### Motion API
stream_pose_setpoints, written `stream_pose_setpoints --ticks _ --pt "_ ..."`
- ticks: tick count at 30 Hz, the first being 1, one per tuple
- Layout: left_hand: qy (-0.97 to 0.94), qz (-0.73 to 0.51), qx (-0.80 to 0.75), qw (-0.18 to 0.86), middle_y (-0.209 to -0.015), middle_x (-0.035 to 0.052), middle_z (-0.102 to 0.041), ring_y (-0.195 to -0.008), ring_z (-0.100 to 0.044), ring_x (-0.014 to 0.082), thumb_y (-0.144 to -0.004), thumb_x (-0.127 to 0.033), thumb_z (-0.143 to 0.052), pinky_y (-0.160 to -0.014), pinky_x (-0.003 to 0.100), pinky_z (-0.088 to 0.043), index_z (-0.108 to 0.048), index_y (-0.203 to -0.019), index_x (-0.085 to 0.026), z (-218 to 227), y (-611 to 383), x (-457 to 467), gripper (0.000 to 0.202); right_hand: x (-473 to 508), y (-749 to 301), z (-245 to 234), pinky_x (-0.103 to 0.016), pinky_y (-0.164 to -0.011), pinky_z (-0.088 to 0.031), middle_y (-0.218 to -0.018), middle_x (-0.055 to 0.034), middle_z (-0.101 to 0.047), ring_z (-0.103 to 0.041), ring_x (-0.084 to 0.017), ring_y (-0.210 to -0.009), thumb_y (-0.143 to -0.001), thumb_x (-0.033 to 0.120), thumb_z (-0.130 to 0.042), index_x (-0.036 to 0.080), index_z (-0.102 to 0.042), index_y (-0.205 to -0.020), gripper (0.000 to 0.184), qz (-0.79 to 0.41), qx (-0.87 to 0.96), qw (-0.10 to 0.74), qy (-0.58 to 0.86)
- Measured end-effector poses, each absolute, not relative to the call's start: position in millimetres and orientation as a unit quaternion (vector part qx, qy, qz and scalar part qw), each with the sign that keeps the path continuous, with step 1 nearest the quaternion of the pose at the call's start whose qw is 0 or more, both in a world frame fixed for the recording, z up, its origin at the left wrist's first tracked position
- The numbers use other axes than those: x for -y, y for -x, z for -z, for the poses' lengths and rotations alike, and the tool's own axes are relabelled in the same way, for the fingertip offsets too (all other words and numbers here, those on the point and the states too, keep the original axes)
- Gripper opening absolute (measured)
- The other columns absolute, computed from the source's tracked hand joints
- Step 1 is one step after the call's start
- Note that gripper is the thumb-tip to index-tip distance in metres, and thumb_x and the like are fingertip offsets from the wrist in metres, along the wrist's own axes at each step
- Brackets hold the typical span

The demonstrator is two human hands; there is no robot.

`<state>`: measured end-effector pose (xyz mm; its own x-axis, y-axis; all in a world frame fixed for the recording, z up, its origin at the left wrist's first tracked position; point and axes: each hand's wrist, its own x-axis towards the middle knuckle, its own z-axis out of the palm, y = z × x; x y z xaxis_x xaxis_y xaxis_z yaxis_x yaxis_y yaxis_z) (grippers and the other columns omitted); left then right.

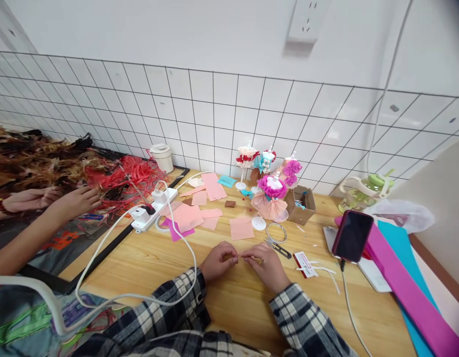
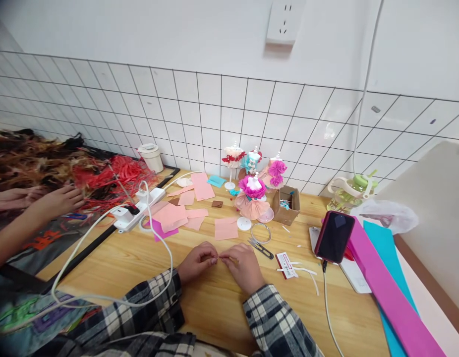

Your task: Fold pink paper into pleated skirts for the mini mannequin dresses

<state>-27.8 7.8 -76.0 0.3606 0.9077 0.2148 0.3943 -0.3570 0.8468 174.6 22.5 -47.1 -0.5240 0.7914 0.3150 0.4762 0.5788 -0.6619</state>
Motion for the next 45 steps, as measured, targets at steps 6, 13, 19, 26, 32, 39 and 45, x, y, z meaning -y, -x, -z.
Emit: stream_pose_setpoints --ticks 6,13,19,26,32,39,45 --pt "-0.753 -0.356 -0.418 0.362 -0.08 0.005 -0.063 -0.084 -0.055 0.0177 -0.085 -0.045 -0.052 -0.082 0.031 -0.041 -0.062 -0.074 -0.017 75 27 -7 0.032 -18 -178 49 -0.039 -0.089 -0.044 -0.111 -0.0088 -0.062 -0.055 -0.022 -0.103 -0.08 0.028 -0.062 0.024 -0.06 -0.119 0.04 -0.255 0.82 0.332 0.39" --pt "-0.774 -0.333 -0.405 0.353 -0.079 0.0048 -0.064 -0.083 -0.055 0.0177 -0.086 -0.047 -0.051 -0.08 0.031 -0.039 -0.063 -0.074 -0.017 74 26 -7 0.034 -17 -173 55 -0.031 -0.079 -0.047 -0.089 -0.0023 -0.07 -0.062 -0.017 -0.085 -0.081 0.024 -0.063 0.025 -0.069 -0.097 0.017 -0.307 0.819 0.292 0.388" --pt "-0.776 -0.333 -0.403 0.353 -0.081 0.0051 -0.065 -0.084 -0.055 0.018 -0.085 -0.05 -0.05 -0.081 0.032 -0.039 -0.062 -0.073 -0.018 73 25 -8 0.037 -17 -173 54 -0.03 -0.079 -0.044 -0.096 -0.002 -0.07 -0.061 -0.017 -0.085 -0.077 0.022 -0.067 0.024 -0.065 -0.106 0.029 -0.288 0.835 0.262 0.389" --pt "-0.786 -0.322 -0.395 0.349 -0.078 0.0047 -0.065 -0.082 -0.055 0.0176 -0.085 -0.049 -0.05 -0.08 0.031 -0.04 -0.063 -0.073 -0.017 71 24 -8 0.036 -14 -177 54 -0.03 -0.077 -0.041 -0.083 0.001 -0.071 -0.061 -0.015 -0.078 -0.081 0.019 -0.062 0.027 -0.066 -0.105 0.025 -0.267 0.836 0.245 0.413" --pt "-0.788 -0.325 -0.411 0.323 -0.079 0.0046 -0.064 -0.083 -0.055 0.0176 -0.086 -0.039 -0.053 -0.081 0.032 -0.04 -0.062 -0.073 -0.018 76 23 -7 0.026 -9 -194 49 -0.03 -0.078 -0.04 -0.082 -0.0006 -0.071 -0.06 -0.016 -0.079 -0.085 0.023 -0.055 0.029 -0.07 -0.099 0.021 -0.223 0.851 0.251 0.404" --pt "-0.834 -0.284 -0.427 0.203 -0.107 0.0065 -0.062 -0.103 -0.051 0.0205 -0.083 -0.022 -0.052 -0.093 0.037 -0.039 -0.06 -0.087 -0.02 61 3 4 0.009 -22 -258 64 -0.028 -0.078 -0.039 -0.084 -0.0022 -0.071 -0.059 -0.018 -0.084 -0.085 0.024 -0.053 0.023 -0.064 -0.113 0.029 -0.055 0.706 0.273 0.652" --pt "-0.916 -0.208 -0.333 0.083 -0.15 0.0075 -0.03 -0.13 -0.031 0.0285 -0.08 -0.03 -0.058 -0.106 0.045 -0.027 -0.056 -0.088 -0.019 58 -54 -12 0.014 -17 -263 75 -0.033 -0.076 -0.03 -0.087 -0.0058 -0.071 -0.056 -0.022 -0.091 -0.089 0.022 -0.05 0.022 -0.057 -0.121 0.034 0.067 0.722 0.147 0.673"
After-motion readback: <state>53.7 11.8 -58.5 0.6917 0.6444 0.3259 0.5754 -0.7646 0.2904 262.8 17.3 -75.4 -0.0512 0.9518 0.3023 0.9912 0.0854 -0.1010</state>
